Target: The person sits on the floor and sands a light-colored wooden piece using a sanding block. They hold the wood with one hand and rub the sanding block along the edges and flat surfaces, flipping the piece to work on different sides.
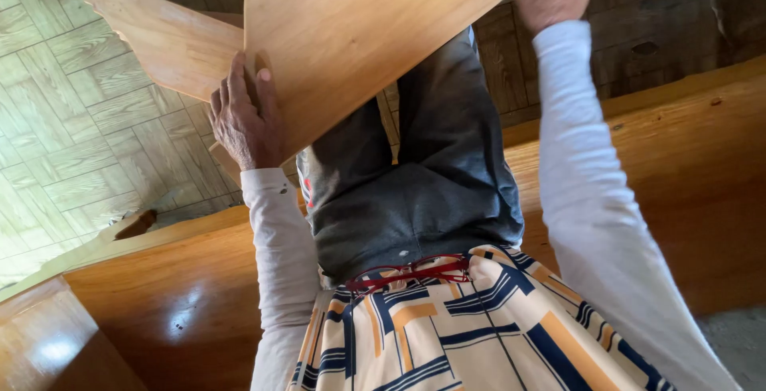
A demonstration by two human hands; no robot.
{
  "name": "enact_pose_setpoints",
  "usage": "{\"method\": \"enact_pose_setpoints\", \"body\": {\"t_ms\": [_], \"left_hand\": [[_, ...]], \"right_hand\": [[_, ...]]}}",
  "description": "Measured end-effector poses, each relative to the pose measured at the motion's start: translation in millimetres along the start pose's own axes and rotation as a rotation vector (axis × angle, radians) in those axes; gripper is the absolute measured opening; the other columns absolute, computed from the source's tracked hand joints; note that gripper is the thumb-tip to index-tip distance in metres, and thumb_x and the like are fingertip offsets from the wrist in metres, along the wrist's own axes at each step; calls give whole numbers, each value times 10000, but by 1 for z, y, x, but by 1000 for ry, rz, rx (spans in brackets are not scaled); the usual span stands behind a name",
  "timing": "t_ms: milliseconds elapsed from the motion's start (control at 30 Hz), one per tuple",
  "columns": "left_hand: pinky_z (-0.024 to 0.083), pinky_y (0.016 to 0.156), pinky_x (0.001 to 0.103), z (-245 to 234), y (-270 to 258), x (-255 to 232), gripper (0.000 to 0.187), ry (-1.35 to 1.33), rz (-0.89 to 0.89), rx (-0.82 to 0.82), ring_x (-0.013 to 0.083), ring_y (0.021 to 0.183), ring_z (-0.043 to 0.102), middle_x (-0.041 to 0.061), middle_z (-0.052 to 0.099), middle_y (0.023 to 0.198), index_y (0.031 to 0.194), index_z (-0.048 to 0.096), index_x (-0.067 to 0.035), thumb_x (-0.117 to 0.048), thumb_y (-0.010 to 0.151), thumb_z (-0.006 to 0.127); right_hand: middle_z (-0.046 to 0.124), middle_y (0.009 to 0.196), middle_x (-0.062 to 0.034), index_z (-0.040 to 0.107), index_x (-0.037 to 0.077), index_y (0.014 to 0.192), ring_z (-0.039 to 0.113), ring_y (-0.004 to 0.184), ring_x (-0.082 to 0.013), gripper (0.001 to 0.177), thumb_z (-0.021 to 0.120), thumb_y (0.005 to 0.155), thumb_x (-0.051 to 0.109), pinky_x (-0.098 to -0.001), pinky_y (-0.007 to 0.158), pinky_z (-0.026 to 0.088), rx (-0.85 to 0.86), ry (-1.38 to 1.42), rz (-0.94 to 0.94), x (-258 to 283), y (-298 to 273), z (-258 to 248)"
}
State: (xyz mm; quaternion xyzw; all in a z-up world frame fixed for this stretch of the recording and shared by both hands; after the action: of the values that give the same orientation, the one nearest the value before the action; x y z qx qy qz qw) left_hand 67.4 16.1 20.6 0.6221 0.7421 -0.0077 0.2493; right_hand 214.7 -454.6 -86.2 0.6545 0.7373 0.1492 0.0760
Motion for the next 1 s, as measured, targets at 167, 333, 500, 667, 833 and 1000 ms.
{"method": "enact_pose_setpoints", "body": {"t_ms": [167, 333, 500, 667, 833, 1000], "left_hand": [[477, 911, 442, -4, -1, -1, 450, -16, -1, -16, 358, 1006, 649, 108, 745, 1230, 1358, 644, -79, -418, 1102, 497], [503, 833, 511, -5, -3, 5, 439, -34, -28, 91, 397, 997, 647, 150, 747, 1190, 1383, 622, -82, -393, 1091, 521], [523, 781, 552, -20, -25, 42, 504, 7, -208, 218, 396, 1025, 685, 113, 725, 1227, 1326, 667, -168, -545, 1048, 483], [499, 757, 503, -30, -45, 71, 510, -140, -524, 298, 417, 980, 694, 125, 759, 1051, 1205, 722, -326, -655, 973, 410], [502, 814, 287, -33, -43, 55, 650, -624, -900, 190, 123, 980, 660, -40, 765, 955, 1003, 824, -236, -688, 854, 382], [470, 905, 232, -29, -46, 62, 813, -767, -973, 173, 140, 1021, 630, -17, 781, 1108, 1095, 807, -198, -711, 844, 228]], "right_hand": [[614, 1432, -201, 490, 152, 1495, 718, 1099, -421, 621, 645, 894, 141, -521, 741, 544, -106, 73, -383, 205, -32, -120], [584, 1510, -44, 631, 129, 1442, 479, 1450, -269, 414, 648, 1046, 250, -466, 1254, 307, 182, 744, -730, 316, -95, -139], [640, 1439, -78, 614, 172, 1435, 633, 1266, -317, 363, 653, 1087, 264, -467, 977, 497, 163, 501, -607, 214, -46, -139], [766, 1177, -46, 681, 364, 1507, 644, 792, -370, 509, 700, 999, 342, -457, 602, 505, -4, 109, -338, 42, -3, -56], [692, 828, -79, 588, 340, 1432, 653, 592, -334, 378, 502, 1108, 514, -457, 466, 492, -61, -204, -236, 67, 12, 1], [615, 1433, -217, 538, 79, 1470, 556, 1340, -402, 498, 656, 1074, 357, -492, 1164, 355, 108, 637, -605, 298, -19, -104]]}}
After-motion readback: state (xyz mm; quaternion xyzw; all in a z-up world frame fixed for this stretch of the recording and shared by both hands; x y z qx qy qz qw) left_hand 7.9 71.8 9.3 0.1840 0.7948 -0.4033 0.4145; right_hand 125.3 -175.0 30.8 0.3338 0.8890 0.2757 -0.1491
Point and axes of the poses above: each hand's wrist, its own y-axis towards the middle knuckle, its own z-axis out of the palm, x = y × z, the point moved 7 cm from there along y, towards the middle knuckle
